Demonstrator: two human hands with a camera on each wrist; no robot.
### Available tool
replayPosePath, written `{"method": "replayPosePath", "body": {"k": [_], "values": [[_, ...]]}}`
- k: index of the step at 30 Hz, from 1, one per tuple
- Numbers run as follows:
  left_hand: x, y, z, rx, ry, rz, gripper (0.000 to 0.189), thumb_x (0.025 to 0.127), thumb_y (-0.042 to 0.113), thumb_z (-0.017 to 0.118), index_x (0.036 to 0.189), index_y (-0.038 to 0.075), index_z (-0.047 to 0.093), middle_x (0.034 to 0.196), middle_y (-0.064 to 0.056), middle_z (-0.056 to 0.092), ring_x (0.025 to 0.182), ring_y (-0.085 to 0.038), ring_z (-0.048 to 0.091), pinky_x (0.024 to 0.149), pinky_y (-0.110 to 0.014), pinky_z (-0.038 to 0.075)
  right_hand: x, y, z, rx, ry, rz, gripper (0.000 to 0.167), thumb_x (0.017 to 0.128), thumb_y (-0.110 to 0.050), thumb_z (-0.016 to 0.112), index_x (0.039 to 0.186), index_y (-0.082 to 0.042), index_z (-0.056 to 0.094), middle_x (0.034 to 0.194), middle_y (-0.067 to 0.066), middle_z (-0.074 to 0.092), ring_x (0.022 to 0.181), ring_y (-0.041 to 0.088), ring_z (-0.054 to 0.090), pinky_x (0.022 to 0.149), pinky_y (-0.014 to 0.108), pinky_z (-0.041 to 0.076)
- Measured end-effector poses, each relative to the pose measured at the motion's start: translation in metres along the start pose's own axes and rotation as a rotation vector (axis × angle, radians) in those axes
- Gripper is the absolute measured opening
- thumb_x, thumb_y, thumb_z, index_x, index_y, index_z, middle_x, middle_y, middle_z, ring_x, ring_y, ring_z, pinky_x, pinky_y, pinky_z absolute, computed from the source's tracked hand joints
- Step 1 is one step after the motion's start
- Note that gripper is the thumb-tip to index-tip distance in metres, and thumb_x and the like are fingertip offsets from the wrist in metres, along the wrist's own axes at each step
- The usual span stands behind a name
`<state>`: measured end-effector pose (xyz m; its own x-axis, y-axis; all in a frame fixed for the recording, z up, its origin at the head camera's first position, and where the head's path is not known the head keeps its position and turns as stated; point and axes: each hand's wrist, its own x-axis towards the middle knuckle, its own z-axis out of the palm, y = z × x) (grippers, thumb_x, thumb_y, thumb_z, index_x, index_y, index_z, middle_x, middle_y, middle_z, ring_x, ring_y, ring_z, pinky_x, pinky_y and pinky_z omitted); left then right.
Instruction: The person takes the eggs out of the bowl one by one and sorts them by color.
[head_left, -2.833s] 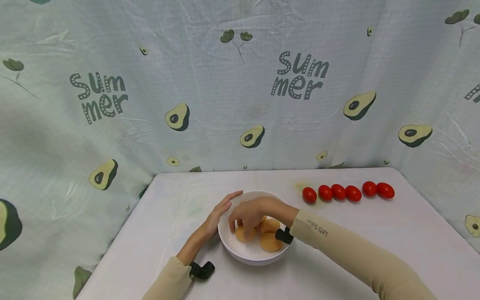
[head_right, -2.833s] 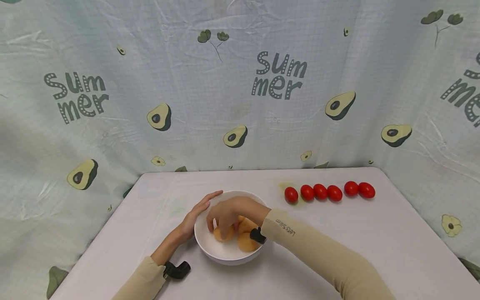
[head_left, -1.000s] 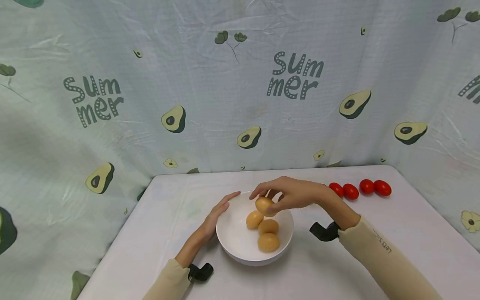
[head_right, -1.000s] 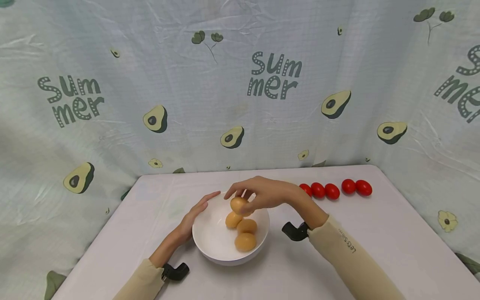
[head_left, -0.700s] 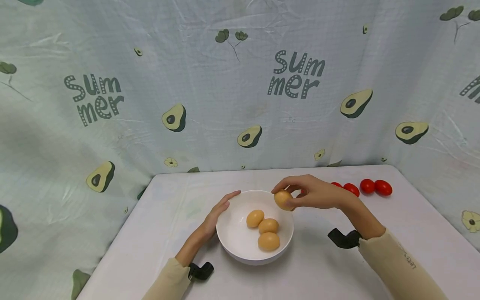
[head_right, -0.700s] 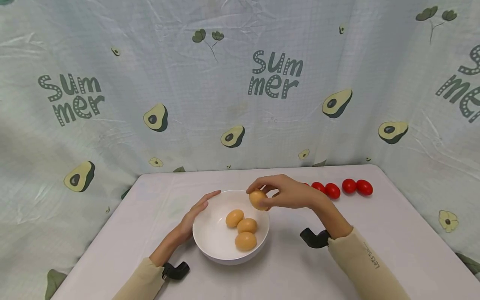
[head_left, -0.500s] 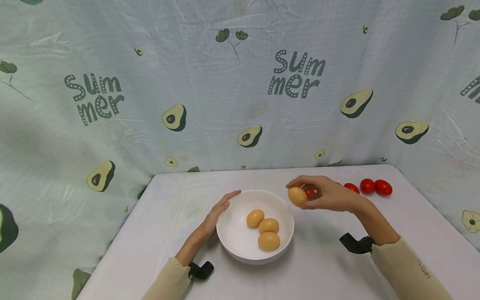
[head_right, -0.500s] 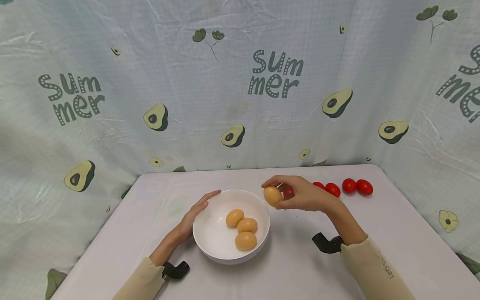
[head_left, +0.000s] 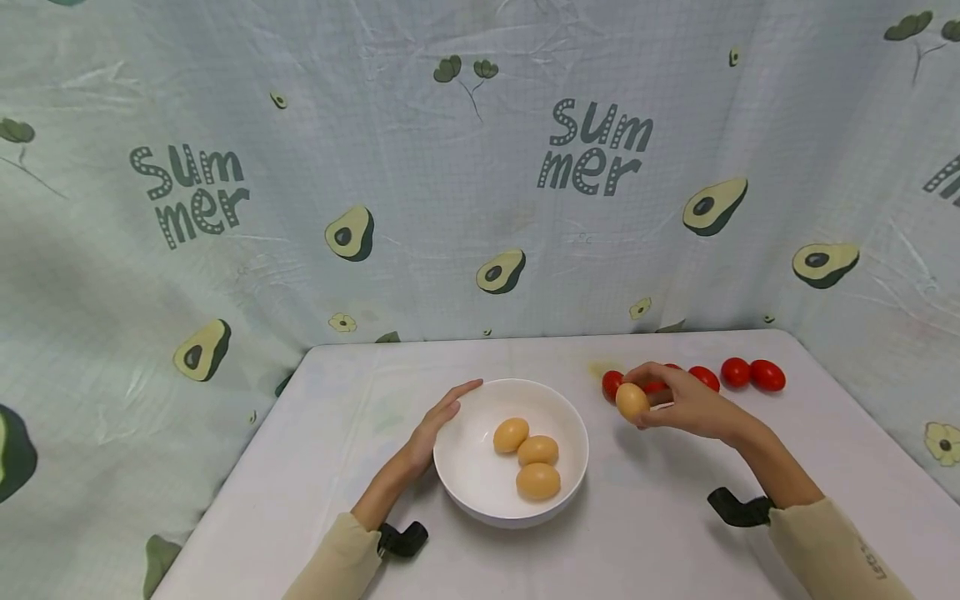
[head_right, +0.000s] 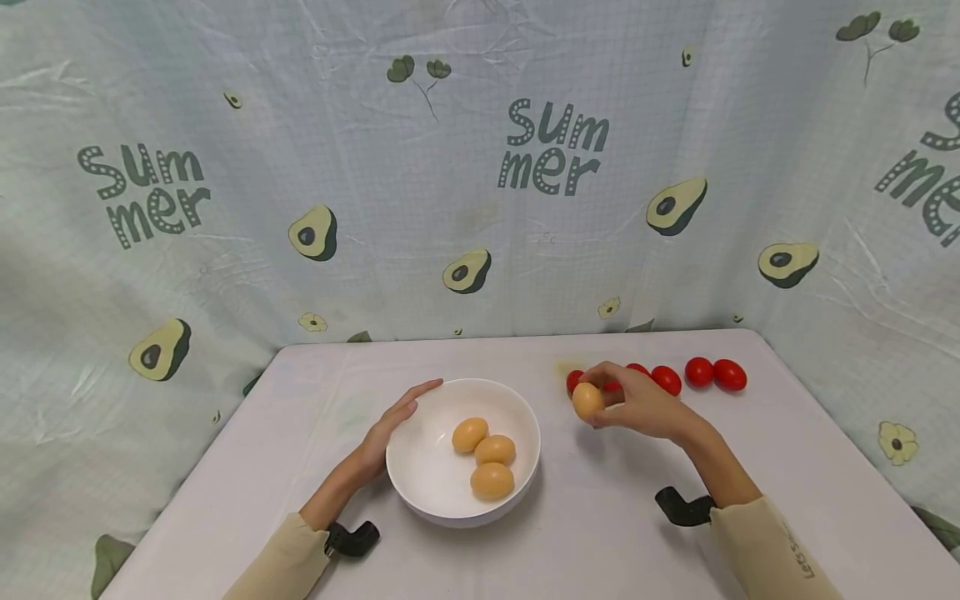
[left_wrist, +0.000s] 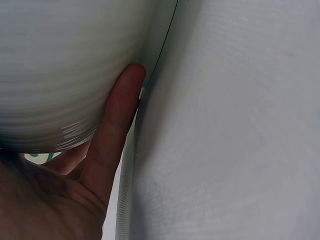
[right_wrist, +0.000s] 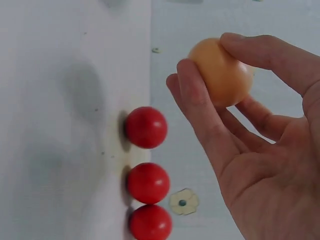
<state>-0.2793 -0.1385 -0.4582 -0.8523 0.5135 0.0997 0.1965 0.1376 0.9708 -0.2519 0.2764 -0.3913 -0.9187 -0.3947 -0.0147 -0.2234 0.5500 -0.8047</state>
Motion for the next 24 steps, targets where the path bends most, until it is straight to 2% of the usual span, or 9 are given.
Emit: {"method": "replayPosePath", "body": {"k": [6,12,17,24], "values": [[0.001,0.000,0.000,-0.006,0.001,-0.004,0.055,0.111,0.028,0.020,0.162,0.012,0.031,0.173,-0.009,0.023,0.161,-0.031,0.018,0.131,-0.053,0.014,0.000,0.018,0.005,-0.050,-0.014,-0.010,0.049,0.087,-0.022,0.081,0.130,-0.009,0.062,0.130,0.014,0.064,0.115,0.026,0.061,0.088,0.029,0.058],[0.000,0.000,0.000,0.001,0.004,-0.004,0.055,0.111,0.027,0.019,0.163,0.012,0.030,0.173,-0.011,0.022,0.162,-0.033,0.016,0.131,-0.055,0.012,0.002,0.032,0.015,-0.056,-0.060,-0.008,0.045,0.086,-0.022,0.080,0.127,-0.009,0.066,0.124,0.012,0.065,0.111,0.025,0.061,0.086,0.032,0.056],[0.000,0.000,0.000,0.004,0.007,-0.002,0.055,0.111,0.029,0.019,0.163,0.013,0.031,0.173,-0.009,0.023,0.162,-0.032,0.017,0.131,-0.055,0.012,0.005,0.038,0.021,-0.093,-0.057,0.020,0.045,0.085,-0.021,0.081,0.127,-0.011,0.067,0.119,0.007,0.068,0.111,0.024,0.060,0.083,0.031,0.056],[0.000,0.000,0.000,0.008,0.006,-0.004,0.055,0.112,0.029,0.020,0.163,0.013,0.031,0.173,-0.009,0.023,0.162,-0.031,0.017,0.131,-0.055,0.012,0.003,0.038,0.020,-0.103,-0.066,0.064,0.049,0.085,-0.023,0.080,0.130,-0.007,0.066,0.120,0.010,0.067,0.111,0.026,0.059,0.087,0.035,0.053]]}}
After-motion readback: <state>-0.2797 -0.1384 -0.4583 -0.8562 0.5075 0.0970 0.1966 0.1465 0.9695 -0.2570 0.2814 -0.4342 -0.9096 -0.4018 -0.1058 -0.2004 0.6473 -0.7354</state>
